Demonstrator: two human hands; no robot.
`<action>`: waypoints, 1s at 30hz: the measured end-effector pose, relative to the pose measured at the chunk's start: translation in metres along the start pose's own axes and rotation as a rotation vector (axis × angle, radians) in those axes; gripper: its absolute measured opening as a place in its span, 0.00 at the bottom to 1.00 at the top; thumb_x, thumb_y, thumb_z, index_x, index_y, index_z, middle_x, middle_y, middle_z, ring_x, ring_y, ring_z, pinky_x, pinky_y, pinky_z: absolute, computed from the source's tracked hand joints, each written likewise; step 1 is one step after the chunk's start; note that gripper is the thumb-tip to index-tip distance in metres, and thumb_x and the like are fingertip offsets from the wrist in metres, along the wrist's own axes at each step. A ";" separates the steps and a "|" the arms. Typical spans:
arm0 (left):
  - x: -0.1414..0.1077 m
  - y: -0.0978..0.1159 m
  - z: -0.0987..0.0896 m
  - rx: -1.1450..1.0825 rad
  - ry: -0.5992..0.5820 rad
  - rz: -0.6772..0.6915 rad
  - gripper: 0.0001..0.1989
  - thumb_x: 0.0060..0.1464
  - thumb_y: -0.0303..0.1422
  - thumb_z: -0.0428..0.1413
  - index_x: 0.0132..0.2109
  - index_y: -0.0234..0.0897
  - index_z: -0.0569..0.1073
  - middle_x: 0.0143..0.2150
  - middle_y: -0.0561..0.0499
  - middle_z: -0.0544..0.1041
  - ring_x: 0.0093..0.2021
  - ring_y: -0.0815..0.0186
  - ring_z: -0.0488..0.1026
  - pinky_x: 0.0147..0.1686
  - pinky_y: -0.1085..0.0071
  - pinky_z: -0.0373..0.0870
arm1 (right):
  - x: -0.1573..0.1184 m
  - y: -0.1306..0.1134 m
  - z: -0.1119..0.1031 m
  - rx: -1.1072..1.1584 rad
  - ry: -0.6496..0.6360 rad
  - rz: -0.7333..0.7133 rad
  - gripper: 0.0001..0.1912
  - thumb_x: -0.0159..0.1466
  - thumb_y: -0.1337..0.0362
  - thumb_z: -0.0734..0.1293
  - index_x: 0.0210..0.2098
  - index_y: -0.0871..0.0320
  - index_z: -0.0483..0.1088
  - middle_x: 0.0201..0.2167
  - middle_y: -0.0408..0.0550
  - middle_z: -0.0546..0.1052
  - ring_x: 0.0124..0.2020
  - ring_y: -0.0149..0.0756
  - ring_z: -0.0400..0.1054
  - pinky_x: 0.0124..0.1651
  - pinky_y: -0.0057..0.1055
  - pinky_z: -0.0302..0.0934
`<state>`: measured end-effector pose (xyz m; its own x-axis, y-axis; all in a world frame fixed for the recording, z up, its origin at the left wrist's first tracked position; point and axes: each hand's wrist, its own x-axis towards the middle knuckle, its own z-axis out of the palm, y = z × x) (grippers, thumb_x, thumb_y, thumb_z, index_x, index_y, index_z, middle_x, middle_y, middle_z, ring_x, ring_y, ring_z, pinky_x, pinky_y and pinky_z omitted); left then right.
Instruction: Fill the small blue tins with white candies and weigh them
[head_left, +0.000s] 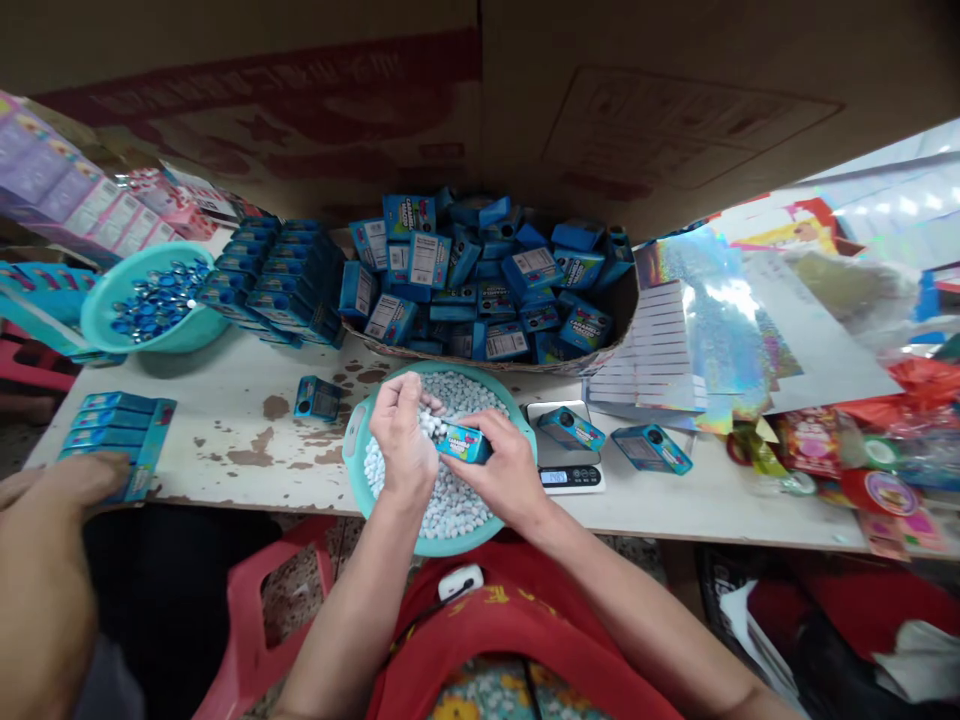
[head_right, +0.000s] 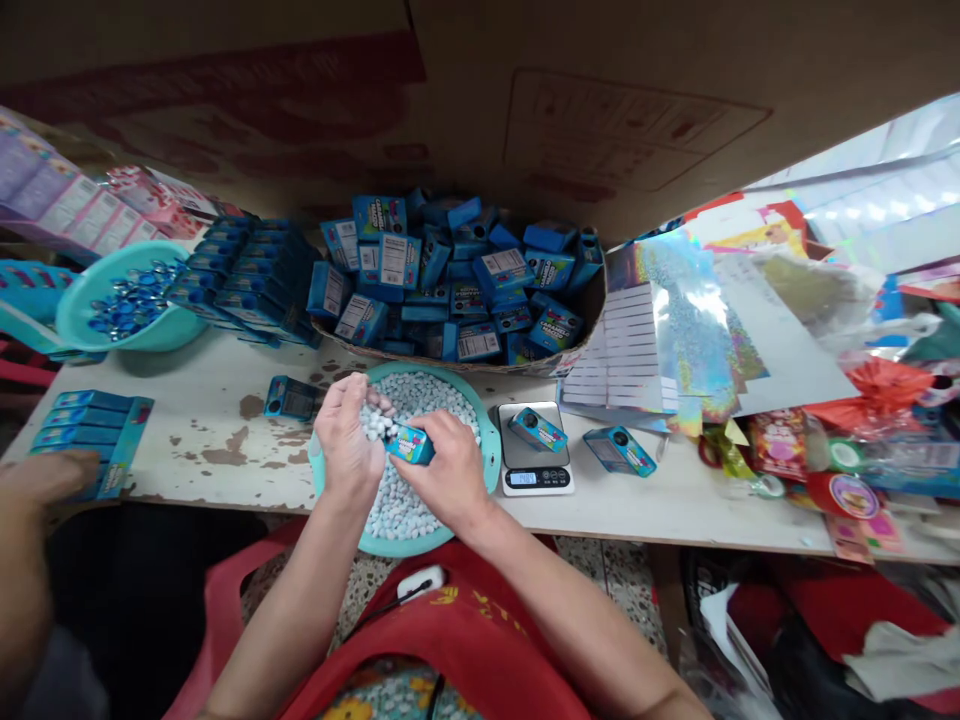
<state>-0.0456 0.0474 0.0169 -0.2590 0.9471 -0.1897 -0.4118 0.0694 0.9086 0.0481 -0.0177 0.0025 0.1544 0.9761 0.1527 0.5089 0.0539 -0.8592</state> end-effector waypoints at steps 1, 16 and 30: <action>0.000 0.000 0.000 0.010 -0.009 0.007 0.13 0.49 0.40 0.60 0.33 0.35 0.68 0.21 0.57 0.66 0.22 0.72 0.66 0.26 0.75 0.65 | 0.000 0.000 0.000 -0.003 0.002 -0.005 0.12 0.53 0.64 0.72 0.38 0.54 0.70 0.35 0.46 0.74 0.39 0.40 0.68 0.42 0.34 0.62; 0.001 0.001 0.012 0.025 -0.094 0.029 0.16 0.52 0.44 0.58 0.31 0.33 0.68 0.17 0.59 0.57 0.16 0.77 0.54 0.14 0.80 0.49 | 0.001 0.000 -0.003 0.051 0.065 -0.022 0.13 0.53 0.64 0.72 0.38 0.56 0.71 0.36 0.48 0.74 0.40 0.40 0.68 0.44 0.35 0.62; 0.025 0.018 -0.011 -0.168 -0.082 -0.344 0.13 0.58 0.40 0.53 0.31 0.34 0.66 0.19 0.57 0.60 0.17 0.76 0.60 0.15 0.82 0.56 | -0.017 0.017 -0.024 0.274 0.038 0.044 0.18 0.51 0.61 0.75 0.40 0.55 0.72 0.37 0.46 0.76 0.41 0.36 0.70 0.47 0.33 0.64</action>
<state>-0.0692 0.0685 0.0243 -0.0131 0.8996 -0.4366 -0.6016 0.3417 0.7220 0.0742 -0.0381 -0.0033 0.2054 0.9706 0.1255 0.2535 0.0711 -0.9647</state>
